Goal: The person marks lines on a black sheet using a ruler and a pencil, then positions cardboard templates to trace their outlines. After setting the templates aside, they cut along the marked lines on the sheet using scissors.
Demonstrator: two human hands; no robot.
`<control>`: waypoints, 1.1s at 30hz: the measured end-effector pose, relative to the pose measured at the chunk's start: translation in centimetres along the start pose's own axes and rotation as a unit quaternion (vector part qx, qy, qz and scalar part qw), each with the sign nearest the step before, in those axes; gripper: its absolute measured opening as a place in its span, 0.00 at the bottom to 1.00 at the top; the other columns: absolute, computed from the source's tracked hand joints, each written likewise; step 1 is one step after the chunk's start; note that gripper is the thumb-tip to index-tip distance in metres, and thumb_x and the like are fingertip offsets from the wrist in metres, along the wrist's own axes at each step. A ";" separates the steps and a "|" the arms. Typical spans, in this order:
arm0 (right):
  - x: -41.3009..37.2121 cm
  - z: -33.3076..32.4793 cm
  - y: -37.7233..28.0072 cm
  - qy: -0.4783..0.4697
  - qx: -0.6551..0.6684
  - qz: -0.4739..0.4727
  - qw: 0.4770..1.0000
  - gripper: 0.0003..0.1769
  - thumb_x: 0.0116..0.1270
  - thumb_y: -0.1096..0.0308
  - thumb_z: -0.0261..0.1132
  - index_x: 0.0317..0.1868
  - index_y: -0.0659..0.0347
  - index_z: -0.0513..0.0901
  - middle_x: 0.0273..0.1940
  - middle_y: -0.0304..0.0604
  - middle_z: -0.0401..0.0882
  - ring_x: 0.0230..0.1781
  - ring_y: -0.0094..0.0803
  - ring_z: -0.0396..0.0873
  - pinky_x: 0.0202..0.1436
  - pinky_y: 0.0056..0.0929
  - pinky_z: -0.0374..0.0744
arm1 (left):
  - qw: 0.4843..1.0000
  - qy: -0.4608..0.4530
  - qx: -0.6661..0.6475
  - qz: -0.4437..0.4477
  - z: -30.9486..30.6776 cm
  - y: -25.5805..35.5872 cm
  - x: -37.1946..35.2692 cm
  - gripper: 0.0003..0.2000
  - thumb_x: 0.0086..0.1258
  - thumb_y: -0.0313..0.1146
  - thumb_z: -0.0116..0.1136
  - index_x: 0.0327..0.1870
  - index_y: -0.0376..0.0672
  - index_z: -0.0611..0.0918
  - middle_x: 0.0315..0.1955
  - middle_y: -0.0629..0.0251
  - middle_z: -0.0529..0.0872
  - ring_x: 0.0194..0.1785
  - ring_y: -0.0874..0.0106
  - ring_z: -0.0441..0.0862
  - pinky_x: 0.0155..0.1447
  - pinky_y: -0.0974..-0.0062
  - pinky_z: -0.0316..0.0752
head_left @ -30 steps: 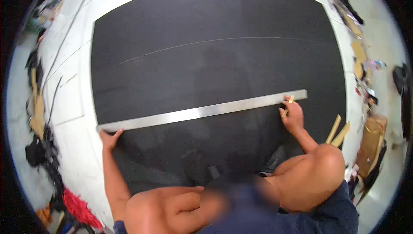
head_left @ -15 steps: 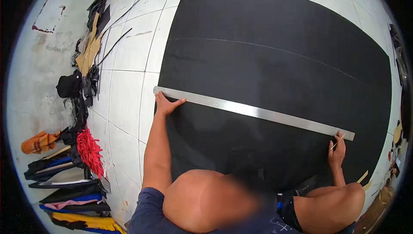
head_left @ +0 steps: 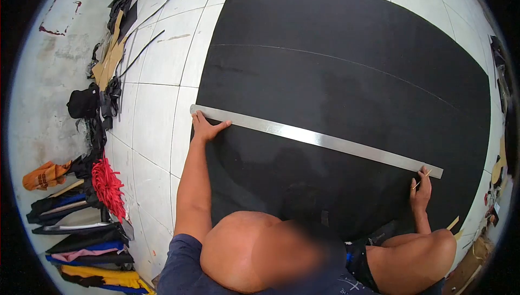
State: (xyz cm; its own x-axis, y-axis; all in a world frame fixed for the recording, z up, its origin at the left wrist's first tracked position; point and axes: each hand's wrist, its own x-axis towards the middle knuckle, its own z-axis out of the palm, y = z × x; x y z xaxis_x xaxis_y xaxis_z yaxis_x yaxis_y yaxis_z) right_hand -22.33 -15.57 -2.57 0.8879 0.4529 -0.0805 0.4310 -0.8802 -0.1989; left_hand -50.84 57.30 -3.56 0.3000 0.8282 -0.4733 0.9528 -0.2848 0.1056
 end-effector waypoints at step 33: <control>8.6 -9.0 -0.8 -0.017 0.013 -0.076 0.997 0.18 0.68 0.70 0.65 0.57 0.59 0.83 0.51 0.54 0.86 0.52 0.52 0.84 0.57 0.46 0.81 | 0.996 -0.007 -0.023 0.090 0.2 -3.3 4.4 0.64 0.42 0.65 0.82 0.67 0.16 0.64 0.68 0.30 0.67 0.73 0.45 0.67 0.75 0.54 0.66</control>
State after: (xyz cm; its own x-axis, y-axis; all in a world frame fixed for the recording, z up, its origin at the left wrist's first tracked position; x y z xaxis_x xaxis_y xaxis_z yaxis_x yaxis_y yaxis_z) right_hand -13.64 -12.27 5.65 0.8062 0.5862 -0.0801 0.5559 -0.7968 -0.2369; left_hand -52.67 61.76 -6.20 0.4662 0.7583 -0.4556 0.8846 -0.4055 0.2304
